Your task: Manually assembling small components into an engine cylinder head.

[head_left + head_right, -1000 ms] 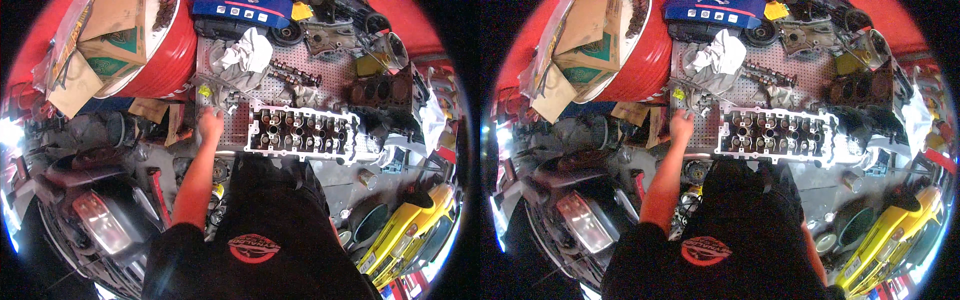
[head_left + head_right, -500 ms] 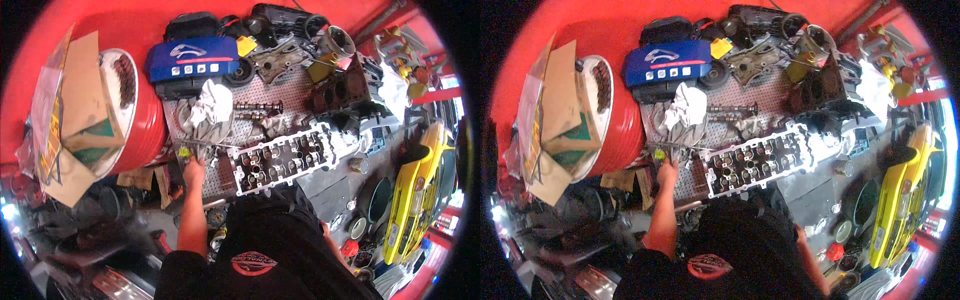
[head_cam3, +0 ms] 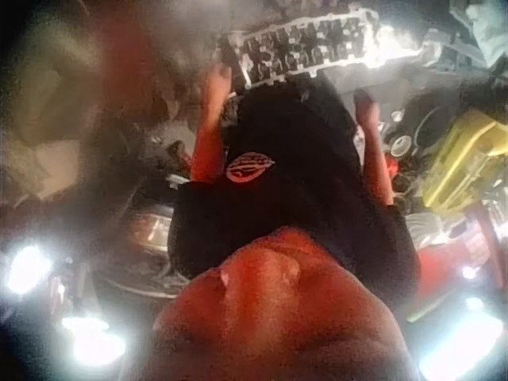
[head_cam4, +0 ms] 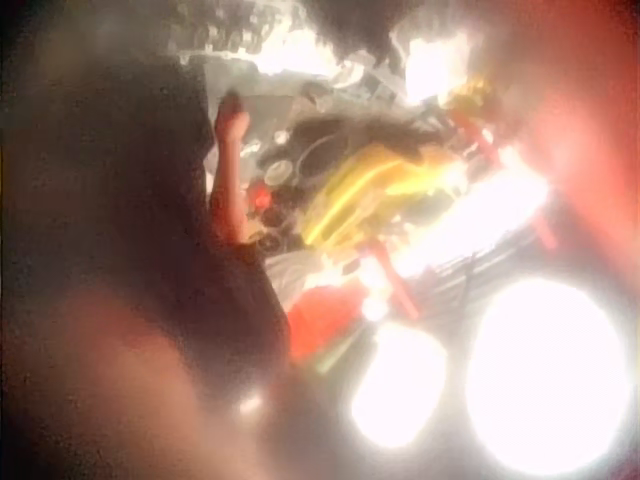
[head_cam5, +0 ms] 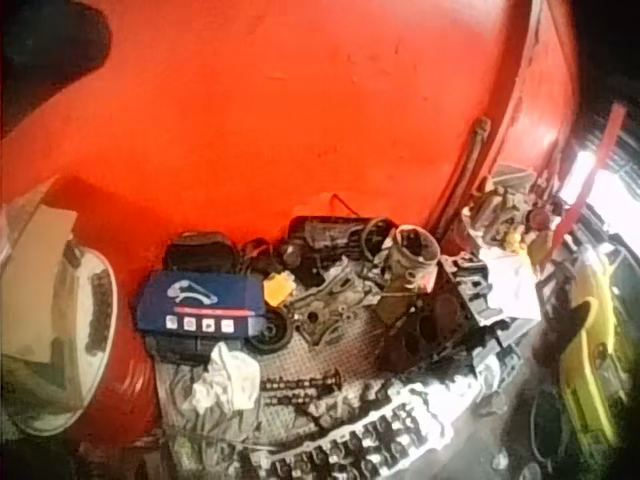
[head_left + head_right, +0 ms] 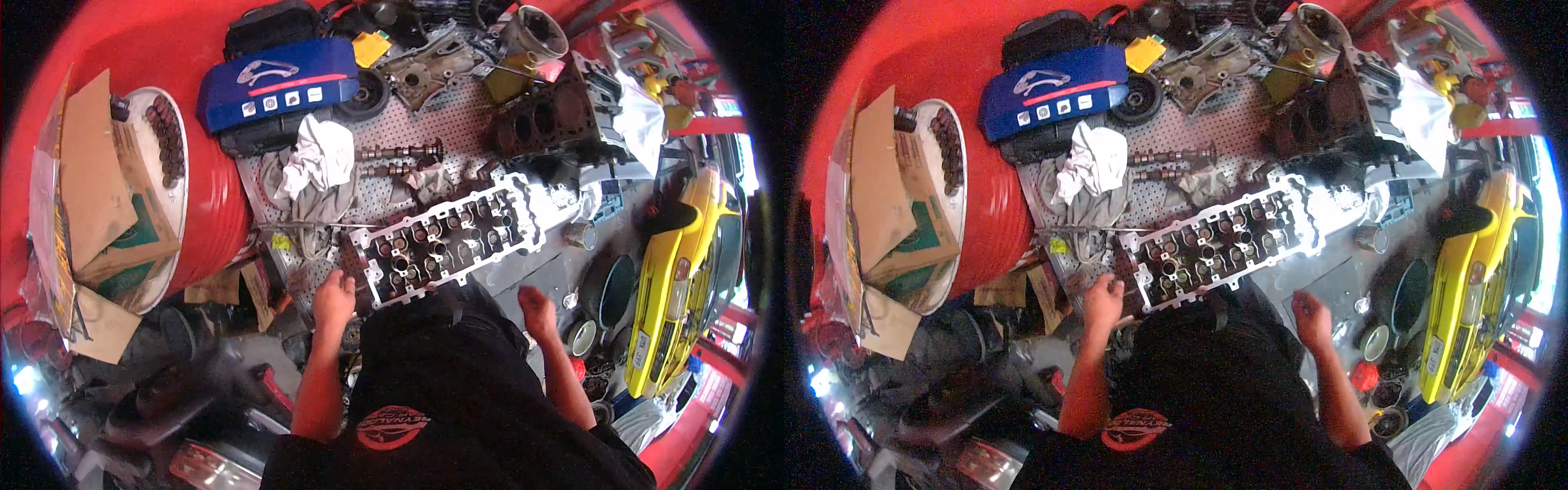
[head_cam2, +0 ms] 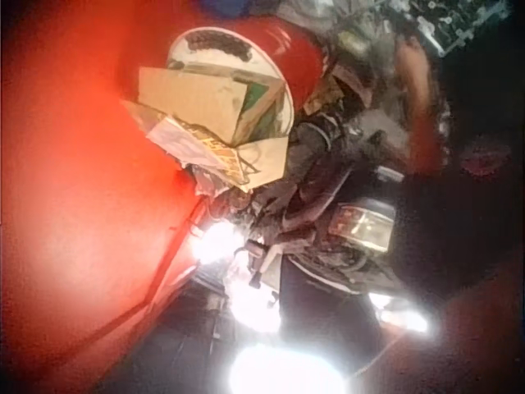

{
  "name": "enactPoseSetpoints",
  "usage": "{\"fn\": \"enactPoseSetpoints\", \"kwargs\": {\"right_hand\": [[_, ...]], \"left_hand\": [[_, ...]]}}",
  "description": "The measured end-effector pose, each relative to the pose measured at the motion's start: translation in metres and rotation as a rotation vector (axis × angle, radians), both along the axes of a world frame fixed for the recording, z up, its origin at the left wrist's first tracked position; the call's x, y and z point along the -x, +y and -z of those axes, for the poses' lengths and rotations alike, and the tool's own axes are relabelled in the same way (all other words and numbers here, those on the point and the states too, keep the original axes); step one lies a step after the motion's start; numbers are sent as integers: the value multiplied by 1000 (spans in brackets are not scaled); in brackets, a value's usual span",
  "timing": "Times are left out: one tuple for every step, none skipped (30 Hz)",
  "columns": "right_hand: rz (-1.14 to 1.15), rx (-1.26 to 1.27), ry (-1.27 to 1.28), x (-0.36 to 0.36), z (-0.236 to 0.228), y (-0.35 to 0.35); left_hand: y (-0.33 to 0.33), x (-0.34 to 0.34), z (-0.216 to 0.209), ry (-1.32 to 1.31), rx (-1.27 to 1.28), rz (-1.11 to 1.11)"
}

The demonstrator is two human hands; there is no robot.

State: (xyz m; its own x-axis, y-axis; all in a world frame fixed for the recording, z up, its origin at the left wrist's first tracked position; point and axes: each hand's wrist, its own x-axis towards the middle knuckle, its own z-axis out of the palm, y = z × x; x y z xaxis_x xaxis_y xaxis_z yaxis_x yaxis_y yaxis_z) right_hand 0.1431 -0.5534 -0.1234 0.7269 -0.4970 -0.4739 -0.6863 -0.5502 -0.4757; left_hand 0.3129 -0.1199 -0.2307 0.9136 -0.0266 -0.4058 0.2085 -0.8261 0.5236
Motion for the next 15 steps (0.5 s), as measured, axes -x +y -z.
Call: {"fn": "enactPoseSetpoints", "kwargs": {"right_hand": [[-69, 50, -71, -24, -3, -6], [-76, 50, -82, -64, -20, 2], [-138, 44, -106, -103, -33, 12], [-208, 29, -135, -139, -37, 19], [-341, 30, -289, -162, -16, 15], [-461, 65, -285, -190, -8, 21], [-572, -6, -234, -224, -3, 28], [-742, 32, -391, -248, 20, 31], [-923, 79, -414, -277, 39, 40], [-1167, 224, 181, -311, 35, 65], [-1191, 280, -336, -313, 102, 51], [-1269, 300, 210, -338, 109, 71], [-1332, 410, -167, -340, 130, 73], [-1162, 421, -194, -342, 161, 75], [-1176, 450, -272, -346, 181, 87]], "left_hand": [[-1, 12, 4, 14, -5, -11], [-3, 21, 6, 98, -49, -6], [-5, 33, 8, 186, -87, -10], [3, 52, 22, 197, -31, -84], [-3, 60, 15, 202, -33, -90], [-9, 63, 7, 131, -8, -91], [-16, 69, -1, 60, 16, -94], [-22, 75, -8, 124, 99, -145], [-16, 88, -7, 203, 21, -95], [-9, 102, -2, 271, -56, -49], [-13, 104, -7, 279, -16, -96], [-14, 121, -14, 292, 10, -160], [-17, 149, -15, 39, -5, -239], [-25, 146, -30, 177, -114, -166], [-8, 186, -19, 345, -149, -295]]}}
